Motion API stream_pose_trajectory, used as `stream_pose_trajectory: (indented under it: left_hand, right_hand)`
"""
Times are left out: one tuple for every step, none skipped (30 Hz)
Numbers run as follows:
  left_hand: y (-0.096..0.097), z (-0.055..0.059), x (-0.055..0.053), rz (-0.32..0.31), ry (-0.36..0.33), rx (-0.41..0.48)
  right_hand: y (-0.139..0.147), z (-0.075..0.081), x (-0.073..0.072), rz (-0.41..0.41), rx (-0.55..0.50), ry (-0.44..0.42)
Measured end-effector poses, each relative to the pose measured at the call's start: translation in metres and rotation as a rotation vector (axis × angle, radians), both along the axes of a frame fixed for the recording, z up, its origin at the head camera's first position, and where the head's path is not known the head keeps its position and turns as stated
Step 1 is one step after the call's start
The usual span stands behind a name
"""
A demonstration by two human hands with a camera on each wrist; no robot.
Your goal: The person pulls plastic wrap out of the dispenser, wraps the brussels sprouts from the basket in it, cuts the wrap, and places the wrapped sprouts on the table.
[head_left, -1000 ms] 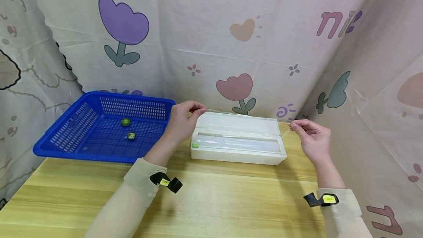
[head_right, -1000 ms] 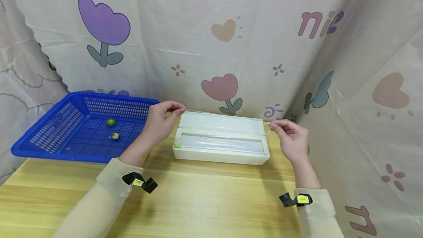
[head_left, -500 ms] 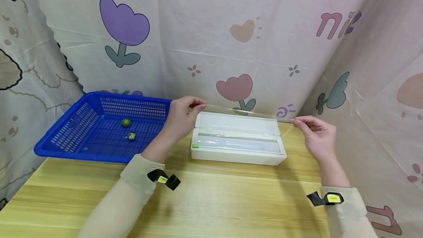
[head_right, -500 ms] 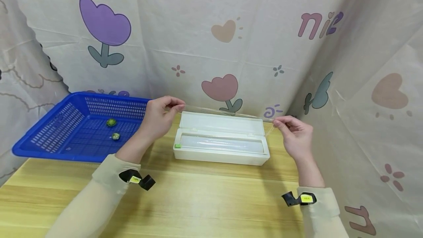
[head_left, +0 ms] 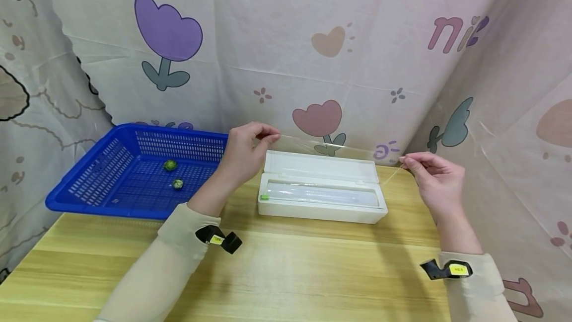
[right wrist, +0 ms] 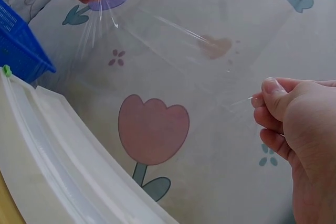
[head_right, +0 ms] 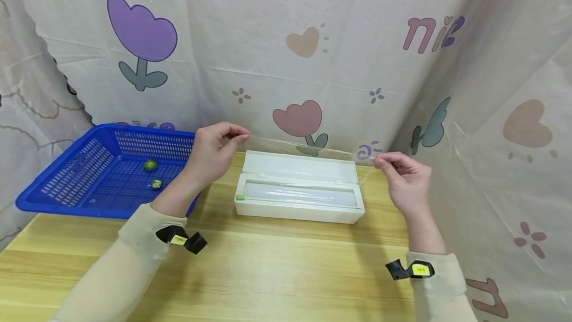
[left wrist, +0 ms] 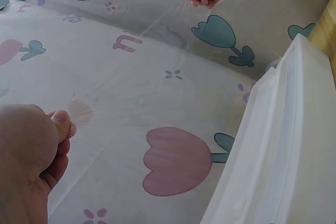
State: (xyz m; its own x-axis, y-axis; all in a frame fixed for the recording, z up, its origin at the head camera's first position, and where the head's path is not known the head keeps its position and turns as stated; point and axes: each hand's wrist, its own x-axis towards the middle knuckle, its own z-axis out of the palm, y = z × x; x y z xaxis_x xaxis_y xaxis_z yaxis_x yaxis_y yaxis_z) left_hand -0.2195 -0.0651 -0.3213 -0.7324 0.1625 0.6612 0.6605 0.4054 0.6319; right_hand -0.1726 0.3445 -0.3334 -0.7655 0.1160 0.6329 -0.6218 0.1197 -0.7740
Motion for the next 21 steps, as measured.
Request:
stream_pose_trajectory:
  left_hand:
    - [0.000, 0.001, 0.000, -0.002, 0.009, 0.002]
    - [0.000, 0.003, 0.001, -0.004, 0.018, 0.004]
    - [0.000, 0.005, 0.001, -0.005, 0.026, 0.006]
    - [-0.001, 0.006, 0.002, -0.008, 0.032, 0.006]
    - [-0.001, 0.008, 0.002, -0.012, 0.034, 0.008]
    - [-0.001, 0.009, 0.003, -0.013, 0.038, 0.008]
    - [-0.002, 0.010, 0.003, -0.015, 0.042, 0.009]
    - [-0.002, 0.012, 0.004, -0.017, 0.046, 0.010]
    - [-0.002, 0.013, 0.004, -0.019, 0.051, 0.011]
    - [-0.002, 0.014, 0.004, -0.021, 0.056, 0.014]
    - [-0.002, 0.015, 0.004, -0.022, 0.061, 0.017]
    - [-0.002, 0.016, 0.004, -0.020, 0.069, 0.018]
    - [-0.003, 0.017, 0.005, -0.020, 0.074, 0.020]
    - [-0.003, 0.018, 0.005, -0.020, 0.077, 0.019]
    - [-0.003, 0.018, 0.005, -0.021, 0.080, 0.020]
    - [-0.003, 0.019, 0.006, -0.019, 0.080, 0.019]
    - [-0.003, 0.020, 0.007, -0.019, 0.081, 0.018]
    - [-0.003, 0.021, 0.008, -0.019, 0.082, 0.017]
    - [-0.004, 0.022, 0.008, -0.019, 0.081, 0.015]
    - [-0.004, 0.023, 0.009, -0.020, 0.083, 0.014]
    - [-0.004, 0.023, 0.010, -0.021, 0.086, 0.015]
  right_hand:
    - [0.000, 0.002, 0.001, -0.015, 0.007, -0.001]
    - [0.000, 0.003, 0.001, -0.021, 0.009, 0.003]
    - [-0.001, 0.005, 0.002, -0.031, 0.017, 0.010]
    - [-0.001, 0.006, 0.002, -0.034, 0.017, 0.018]
    - [-0.001, 0.007, 0.002, -0.025, 0.005, 0.030]
    - [-0.002, 0.008, 0.002, -0.019, 0.000, 0.045]
    - [-0.002, 0.009, 0.002, -0.014, -0.003, 0.064]
    - [-0.002, 0.010, 0.002, -0.004, -0.006, 0.082]
    - [-0.002, 0.010, 0.002, 0.004, -0.009, 0.098]
    - [-0.002, 0.011, 0.002, 0.013, -0.015, 0.111]
    - [-0.002, 0.012, 0.002, 0.023, -0.019, 0.124]
    - [-0.002, 0.013, 0.002, 0.025, -0.015, 0.135]
    - [-0.002, 0.014, 0.002, 0.026, -0.011, 0.141]
    - [-0.001, 0.015, 0.002, 0.030, -0.013, 0.145]
    - [-0.001, 0.015, 0.002, 0.036, -0.019, 0.149]
    - [-0.001, 0.016, 0.003, 0.040, -0.023, 0.152]
    - [-0.001, 0.017, 0.003, 0.044, -0.029, 0.153]
    - [-0.001, 0.018, 0.003, 0.043, -0.027, 0.155]
    - [-0.001, 0.019, 0.004, 0.043, -0.027, 0.156]
    - [-0.001, 0.020, 0.004, 0.047, -0.032, 0.157]
    - [-0.001, 0.021, 0.005, 0.047, -0.032, 0.158]
